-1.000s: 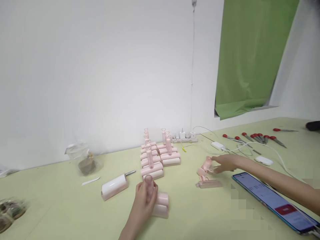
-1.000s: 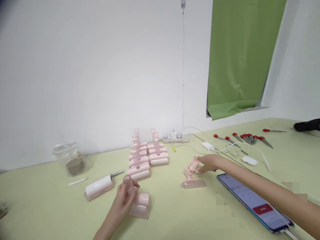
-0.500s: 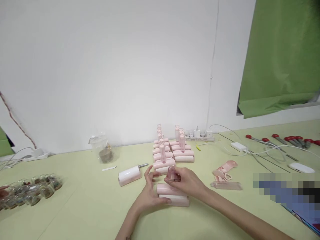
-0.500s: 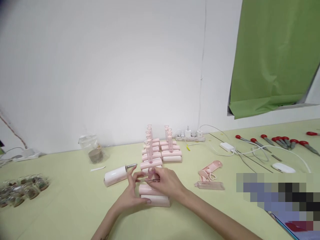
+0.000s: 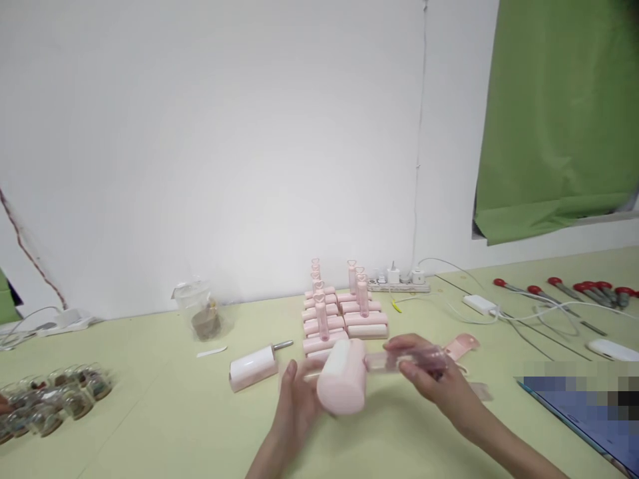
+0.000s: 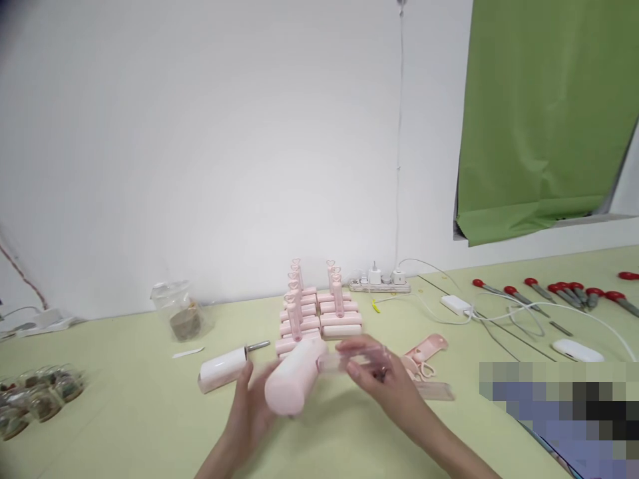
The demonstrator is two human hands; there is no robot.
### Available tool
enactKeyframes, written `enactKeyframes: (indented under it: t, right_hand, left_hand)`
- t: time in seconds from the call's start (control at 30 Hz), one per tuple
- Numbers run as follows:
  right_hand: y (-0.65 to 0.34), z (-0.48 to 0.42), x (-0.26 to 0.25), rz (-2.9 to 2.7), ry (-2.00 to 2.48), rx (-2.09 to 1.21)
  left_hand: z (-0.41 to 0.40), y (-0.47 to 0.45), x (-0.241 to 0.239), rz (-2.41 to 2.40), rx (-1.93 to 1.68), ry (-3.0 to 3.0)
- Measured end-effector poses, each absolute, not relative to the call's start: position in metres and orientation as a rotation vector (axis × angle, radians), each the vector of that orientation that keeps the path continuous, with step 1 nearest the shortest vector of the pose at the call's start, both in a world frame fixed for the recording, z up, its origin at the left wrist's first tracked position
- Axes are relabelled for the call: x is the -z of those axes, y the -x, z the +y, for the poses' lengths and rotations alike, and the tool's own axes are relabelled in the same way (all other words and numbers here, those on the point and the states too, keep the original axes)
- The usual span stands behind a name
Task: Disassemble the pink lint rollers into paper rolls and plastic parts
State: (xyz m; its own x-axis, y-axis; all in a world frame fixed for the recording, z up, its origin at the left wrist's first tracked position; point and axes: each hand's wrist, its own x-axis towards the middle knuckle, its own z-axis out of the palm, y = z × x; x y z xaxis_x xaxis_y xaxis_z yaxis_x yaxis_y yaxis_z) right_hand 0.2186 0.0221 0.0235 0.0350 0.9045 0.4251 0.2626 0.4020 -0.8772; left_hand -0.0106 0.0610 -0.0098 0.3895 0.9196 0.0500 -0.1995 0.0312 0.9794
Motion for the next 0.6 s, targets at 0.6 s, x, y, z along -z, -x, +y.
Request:
enactKeyframes:
  t: [0.6]
  right_hand:
    - [-0.191,0.021,0.027,-0.897,1.033,-1.576]
  left_hand:
    - [0.036,-0.010,0.048,0.704,-0.531,-1.021]
